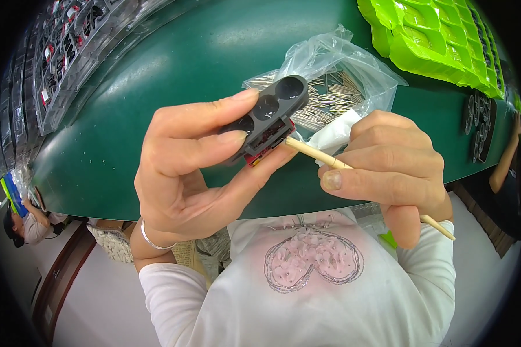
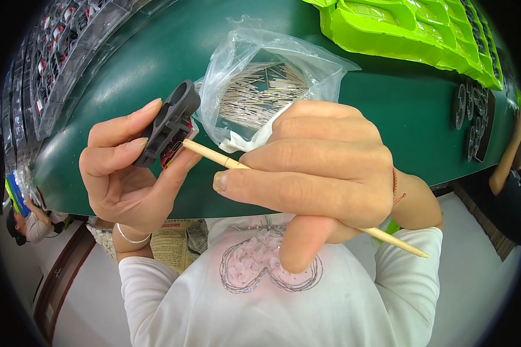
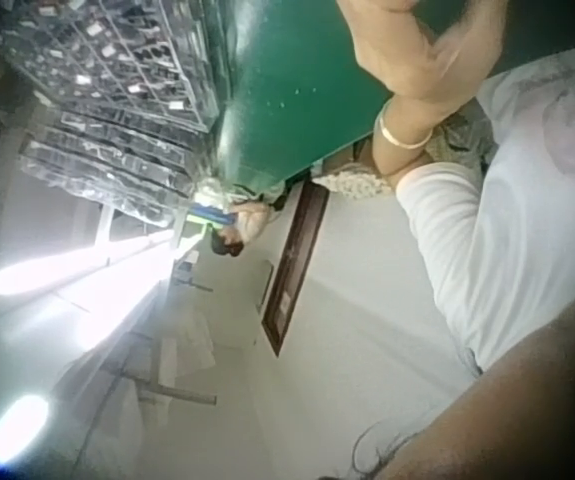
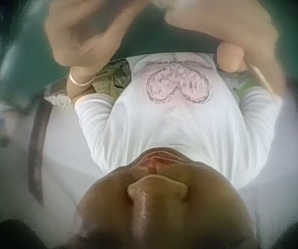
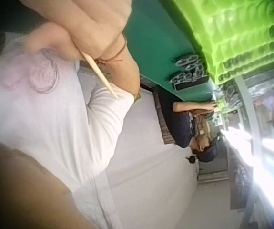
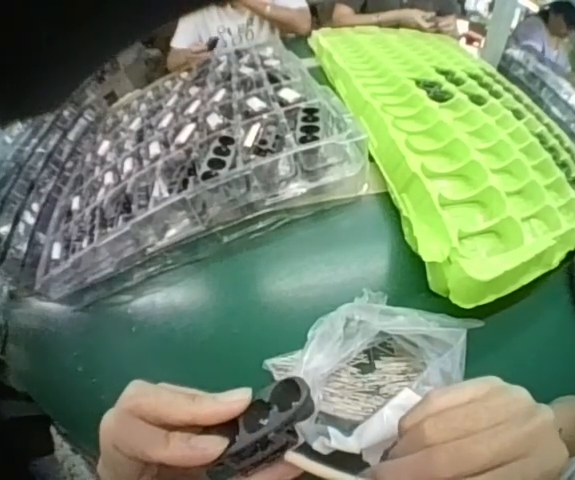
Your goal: The person assembles small battery-powered electronic devices by hand, taking batteries, circuit boards, and other components from a component tray and fitting them into plastic casings using a wooden pick.
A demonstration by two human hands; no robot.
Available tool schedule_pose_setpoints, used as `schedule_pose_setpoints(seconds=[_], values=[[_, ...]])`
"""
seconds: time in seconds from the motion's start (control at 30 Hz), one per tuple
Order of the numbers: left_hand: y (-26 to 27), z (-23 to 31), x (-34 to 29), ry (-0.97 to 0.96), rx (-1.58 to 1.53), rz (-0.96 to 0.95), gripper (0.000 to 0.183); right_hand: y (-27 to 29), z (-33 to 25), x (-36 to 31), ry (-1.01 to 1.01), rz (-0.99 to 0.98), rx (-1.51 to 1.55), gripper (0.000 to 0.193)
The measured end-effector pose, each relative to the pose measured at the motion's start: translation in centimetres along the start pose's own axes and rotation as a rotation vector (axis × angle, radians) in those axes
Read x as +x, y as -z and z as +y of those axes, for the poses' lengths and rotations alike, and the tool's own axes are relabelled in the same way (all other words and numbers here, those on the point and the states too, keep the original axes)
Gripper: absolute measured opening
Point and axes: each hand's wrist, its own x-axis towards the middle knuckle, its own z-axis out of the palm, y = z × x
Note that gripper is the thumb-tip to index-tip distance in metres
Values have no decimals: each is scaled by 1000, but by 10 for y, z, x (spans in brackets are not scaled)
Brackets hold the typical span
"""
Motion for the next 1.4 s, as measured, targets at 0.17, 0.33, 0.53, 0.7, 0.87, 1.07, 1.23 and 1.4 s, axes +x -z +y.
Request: schedule_pose_setpoints(seconds=[0.17,0.33,0.53,0.7,0.87,1.07,1.23,1.4], values=[[-1,1,-1,18,-41,20,52,-6,-1,0,-6,20,4,62],[0,2,-1,29,-36,-2,53,-10,0,0,15,88,16,62],[-2,2,-2,23,-30,-3,53,-8,-1,0,16,66,35,64],[-4,-2,-1,-27,-38,-4,52,-7,0,-1,34,57,33,63],[-5,-2,0,-58,0,20,50,-5,1,-2,41,41,25,63],[-4,-1,-1,-31,3,14,50,-6,1,-1,41,48,22,63],[-2,-2,-2,-20,8,2,52,-6,1,-1,38,55,13,63],[-2,2,-1,37,-22,-11,52,-5,2,-1,32,9,-13,64]])
